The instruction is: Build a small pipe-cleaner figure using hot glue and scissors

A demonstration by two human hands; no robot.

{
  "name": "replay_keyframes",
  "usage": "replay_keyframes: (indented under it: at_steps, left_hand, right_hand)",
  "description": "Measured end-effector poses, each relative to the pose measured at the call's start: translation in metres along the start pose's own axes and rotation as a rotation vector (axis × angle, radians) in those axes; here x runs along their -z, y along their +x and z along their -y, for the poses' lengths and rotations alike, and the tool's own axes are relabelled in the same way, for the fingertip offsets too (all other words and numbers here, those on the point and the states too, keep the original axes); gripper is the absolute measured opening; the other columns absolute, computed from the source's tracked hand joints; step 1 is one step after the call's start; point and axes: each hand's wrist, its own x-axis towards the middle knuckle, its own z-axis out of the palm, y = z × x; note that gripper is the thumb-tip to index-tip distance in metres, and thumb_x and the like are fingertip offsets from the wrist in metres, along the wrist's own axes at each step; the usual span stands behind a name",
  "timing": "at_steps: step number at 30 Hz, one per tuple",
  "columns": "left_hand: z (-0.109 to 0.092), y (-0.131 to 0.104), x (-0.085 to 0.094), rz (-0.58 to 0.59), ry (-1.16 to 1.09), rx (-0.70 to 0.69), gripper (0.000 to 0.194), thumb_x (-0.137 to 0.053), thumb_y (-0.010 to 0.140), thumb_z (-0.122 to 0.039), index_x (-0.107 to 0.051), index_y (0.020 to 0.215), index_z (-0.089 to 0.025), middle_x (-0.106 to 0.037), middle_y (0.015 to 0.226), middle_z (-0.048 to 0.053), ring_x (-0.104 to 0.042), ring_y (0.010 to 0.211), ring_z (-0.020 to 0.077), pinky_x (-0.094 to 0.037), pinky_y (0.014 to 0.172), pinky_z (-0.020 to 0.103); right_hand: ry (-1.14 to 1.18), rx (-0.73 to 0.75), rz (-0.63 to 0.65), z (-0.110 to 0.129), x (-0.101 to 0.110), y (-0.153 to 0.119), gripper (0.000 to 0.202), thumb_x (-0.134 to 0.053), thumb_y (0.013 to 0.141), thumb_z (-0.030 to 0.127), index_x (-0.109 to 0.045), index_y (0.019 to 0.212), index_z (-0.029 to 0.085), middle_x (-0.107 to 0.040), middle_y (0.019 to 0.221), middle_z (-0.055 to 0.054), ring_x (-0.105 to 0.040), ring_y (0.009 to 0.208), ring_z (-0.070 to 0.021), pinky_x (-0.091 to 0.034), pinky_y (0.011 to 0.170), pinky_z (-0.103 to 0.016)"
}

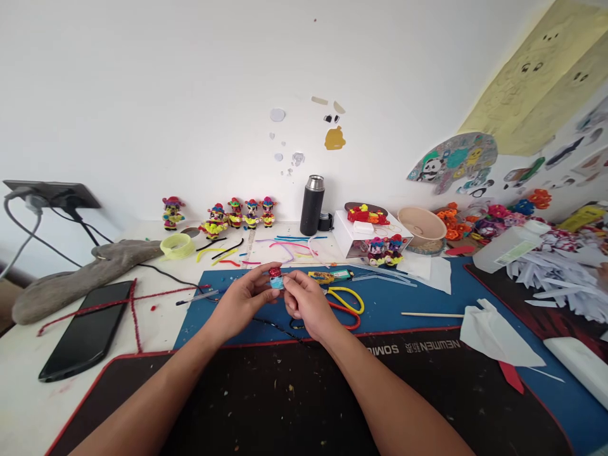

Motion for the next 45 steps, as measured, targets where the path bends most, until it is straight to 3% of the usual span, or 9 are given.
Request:
replay_keyframes:
  at_steps: [12, 20, 29, 35, 45]
  left_hand:
    - [-0.003, -0.001, 0.000, -0.042, 0.019, -0.026, 0.075, -0.081, 0.085, -0.055, -0.058, 0.147, -0.019, -0.078, 0.128, 0.014, -0.073, 0.119, 0.0350, -0.060, 0.101, 0.049]
    - [-0.012, -0.003, 0.000, 0.022, -0.058, 0.002, 0.072, -0.078, 0.089, -0.053, -0.058, 0.149, -0.019, -0.077, 0.129, 0.014, -0.073, 0.116, 0.0345, -0.064, 0.092, 0.046]
    - [-0.012, -0.001, 0.000, -0.028, -0.048, 0.036, 0.071, -0.078, 0.087, -0.061, -0.062, 0.141, -0.018, -0.080, 0.122, 0.012, -0.075, 0.112, 0.0326, -0.064, 0.090, 0.042]
    - [-0.009, 0.000, -0.001, -0.027, -0.044, 0.037, 0.071, -0.077, 0.087, -0.061, -0.061, 0.142, -0.019, -0.081, 0.114, 0.010, -0.076, 0.102, 0.0299, -0.066, 0.090, 0.046]
    - [-0.014, -0.002, -0.001, -0.008, -0.075, 0.041, 0.072, -0.080, 0.086, -0.057, -0.061, 0.145, -0.019, -0.079, 0.124, 0.013, -0.075, 0.112, 0.0335, -0.065, 0.093, 0.047]
  right_hand:
    - [0.001, -0.011, 0.017, -0.002, 0.000, 0.000, 0.043, -0.080, 0.080, 0.057, -0.059, 0.091, 0.021, -0.046, 0.048, 0.011, -0.030, 0.040, -0.0066, -0.016, 0.039, -0.021]
    - [-0.003, 0.016, -0.012, -0.003, 0.000, 0.000, 0.041, -0.081, 0.080, 0.056, -0.059, 0.088, 0.021, -0.043, 0.046, 0.013, -0.027, 0.038, -0.0060, -0.017, 0.039, -0.022]
    - [-0.013, 0.002, -0.005, -0.003, -0.001, 0.001, 0.041, -0.082, 0.079, 0.054, -0.059, 0.090, 0.021, -0.043, 0.046, 0.013, -0.027, 0.039, -0.0061, -0.018, 0.039, -0.021]
    - [-0.019, 0.004, -0.015, -0.004, 0.000, 0.001, 0.041, -0.082, 0.079, 0.053, -0.059, 0.090, 0.021, -0.043, 0.045, 0.013, -0.025, 0.039, -0.0060, -0.018, 0.039, -0.021]
    - [-0.019, -0.001, -0.027, -0.002, 0.000, 0.000, 0.043, -0.082, 0.078, 0.056, -0.059, 0.088, 0.022, -0.042, 0.045, 0.013, -0.027, 0.039, -0.0066, -0.016, 0.039, -0.021]
